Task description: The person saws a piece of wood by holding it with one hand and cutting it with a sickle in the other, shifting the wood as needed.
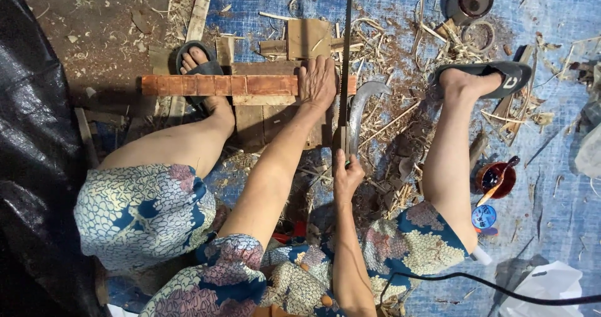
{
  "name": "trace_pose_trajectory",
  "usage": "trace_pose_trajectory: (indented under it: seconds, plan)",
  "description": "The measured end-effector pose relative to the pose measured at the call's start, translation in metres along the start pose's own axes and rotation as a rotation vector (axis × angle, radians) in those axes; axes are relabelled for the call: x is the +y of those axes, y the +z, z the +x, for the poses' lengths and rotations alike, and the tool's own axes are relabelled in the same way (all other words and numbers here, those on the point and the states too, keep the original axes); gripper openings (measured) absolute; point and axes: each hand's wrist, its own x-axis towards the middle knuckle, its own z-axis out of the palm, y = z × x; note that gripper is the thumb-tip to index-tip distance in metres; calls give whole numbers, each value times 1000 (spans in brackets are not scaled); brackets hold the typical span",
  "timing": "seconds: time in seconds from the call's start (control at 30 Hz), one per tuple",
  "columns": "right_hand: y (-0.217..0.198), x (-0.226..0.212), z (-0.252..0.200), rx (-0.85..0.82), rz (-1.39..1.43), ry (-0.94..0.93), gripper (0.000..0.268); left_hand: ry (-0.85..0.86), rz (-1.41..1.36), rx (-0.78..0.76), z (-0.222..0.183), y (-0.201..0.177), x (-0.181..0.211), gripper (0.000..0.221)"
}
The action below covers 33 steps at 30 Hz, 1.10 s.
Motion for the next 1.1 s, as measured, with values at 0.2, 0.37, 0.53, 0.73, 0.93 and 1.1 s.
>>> trace_pose_trajectory:
  seconds: [0.2, 0.37, 0.53, 0.73, 0.93, 1.1]
  plan:
    - [-7, -27, 4, -40, 20, 61, 47, 3, 27, -3, 1, 7, -2, 8]
    - [-13, -15, -11, -43, 11, 75, 46, -5, 26, 20, 3, 2, 0, 7]
    - [-1, -19, 5, -34, -11, 50, 45, -11, -5, -46, 1, -5, 1, 9]
    - [-9, -30, 5, -80, -43, 19, 44, -90, -57, -71, 1, -13, 5, 10]
    - [-24, -56, -5, -66, -38, 79, 45, -62, -83, -26, 3, -3, 0, 10]
    - [-43, -76, -14, -59, -90, 113, 43, -68, -1, 20, 3, 12, -3, 9]
